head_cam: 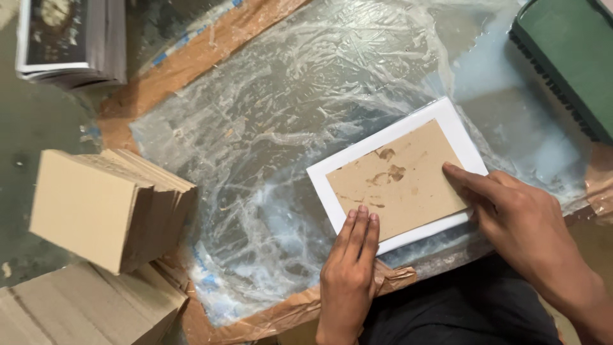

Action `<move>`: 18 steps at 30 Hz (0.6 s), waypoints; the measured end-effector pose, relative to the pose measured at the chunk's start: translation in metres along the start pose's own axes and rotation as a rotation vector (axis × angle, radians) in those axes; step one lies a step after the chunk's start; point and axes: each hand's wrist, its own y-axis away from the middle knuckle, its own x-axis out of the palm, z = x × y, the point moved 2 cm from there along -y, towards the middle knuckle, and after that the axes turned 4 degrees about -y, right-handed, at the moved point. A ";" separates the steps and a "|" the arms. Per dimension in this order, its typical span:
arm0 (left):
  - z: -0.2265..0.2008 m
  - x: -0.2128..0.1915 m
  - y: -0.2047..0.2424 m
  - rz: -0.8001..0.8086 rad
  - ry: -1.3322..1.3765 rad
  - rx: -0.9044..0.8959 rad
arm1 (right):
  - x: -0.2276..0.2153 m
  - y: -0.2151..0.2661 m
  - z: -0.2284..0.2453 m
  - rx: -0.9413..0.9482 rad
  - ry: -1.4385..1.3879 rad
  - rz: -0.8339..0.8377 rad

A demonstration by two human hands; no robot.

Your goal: The person places a brown cardboard cover onto a white book block, then uses a green rectangular tool to press and smooth the cover onto the block. This process is repeated for multiple book units, stacking the finished items on the table.

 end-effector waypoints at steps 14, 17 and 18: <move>0.013 -0.011 -0.009 -0.039 0.117 -0.132 | -0.027 0.005 0.035 0.253 0.437 0.268; 0.022 -0.021 -0.038 -0.155 -0.025 -0.273 | -0.025 0.005 0.042 0.071 0.414 0.122; 0.023 -0.026 -0.049 -0.232 -0.125 -0.299 | -0.016 0.006 0.046 -0.071 0.333 -0.012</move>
